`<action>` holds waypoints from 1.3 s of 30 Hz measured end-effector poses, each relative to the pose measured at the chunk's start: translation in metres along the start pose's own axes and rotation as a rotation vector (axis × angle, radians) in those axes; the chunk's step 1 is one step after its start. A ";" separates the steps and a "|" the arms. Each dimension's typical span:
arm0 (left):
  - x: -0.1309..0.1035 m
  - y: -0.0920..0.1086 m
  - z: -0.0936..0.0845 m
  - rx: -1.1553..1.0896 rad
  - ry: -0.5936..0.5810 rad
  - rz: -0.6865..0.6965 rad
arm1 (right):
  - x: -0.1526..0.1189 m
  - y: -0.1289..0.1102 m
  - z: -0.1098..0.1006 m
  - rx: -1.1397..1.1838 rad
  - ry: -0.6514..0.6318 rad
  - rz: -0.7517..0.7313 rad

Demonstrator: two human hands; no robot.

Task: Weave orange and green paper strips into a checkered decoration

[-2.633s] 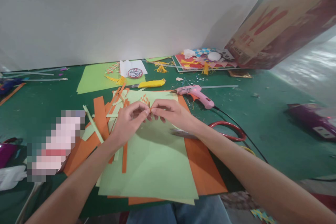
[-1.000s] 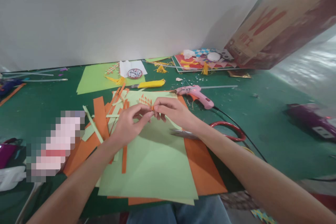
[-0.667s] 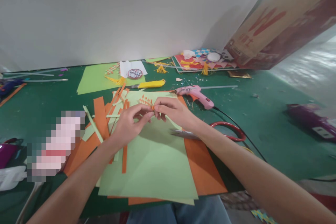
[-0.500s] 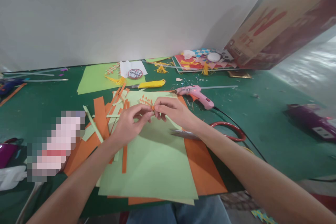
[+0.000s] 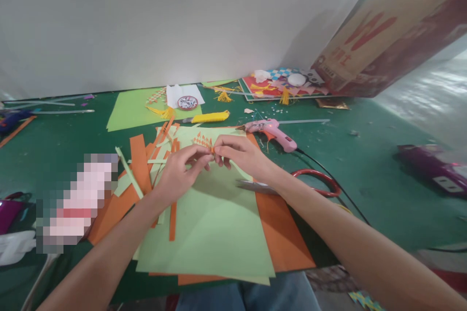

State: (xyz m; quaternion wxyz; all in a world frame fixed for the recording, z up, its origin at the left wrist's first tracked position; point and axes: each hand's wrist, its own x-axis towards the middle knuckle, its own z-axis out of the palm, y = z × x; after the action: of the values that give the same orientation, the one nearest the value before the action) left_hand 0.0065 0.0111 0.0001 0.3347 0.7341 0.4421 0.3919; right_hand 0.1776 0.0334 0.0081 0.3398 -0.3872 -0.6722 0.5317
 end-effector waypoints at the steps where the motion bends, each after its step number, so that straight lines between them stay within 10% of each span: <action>1: 0.000 0.000 0.000 -0.002 0.001 0.001 | 0.000 0.000 0.000 -0.002 0.000 0.001; 14: -0.001 0.001 0.000 0.082 0.021 0.019 | 0.000 0.000 0.001 -0.013 -0.002 -0.001; 24: -0.006 -0.004 0.001 0.416 0.163 0.300 | -0.001 0.002 0.004 -0.087 0.009 -0.087; 39: -0.006 -0.002 0.000 0.392 0.138 0.239 | -0.002 0.013 0.001 -0.487 0.065 -0.321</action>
State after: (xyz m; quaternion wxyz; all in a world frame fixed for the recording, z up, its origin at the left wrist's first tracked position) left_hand 0.0034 0.0062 -0.0033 0.1061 0.8036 0.4414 0.3848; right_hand 0.1793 0.0332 -0.0051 0.3380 -0.3627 -0.8216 0.2815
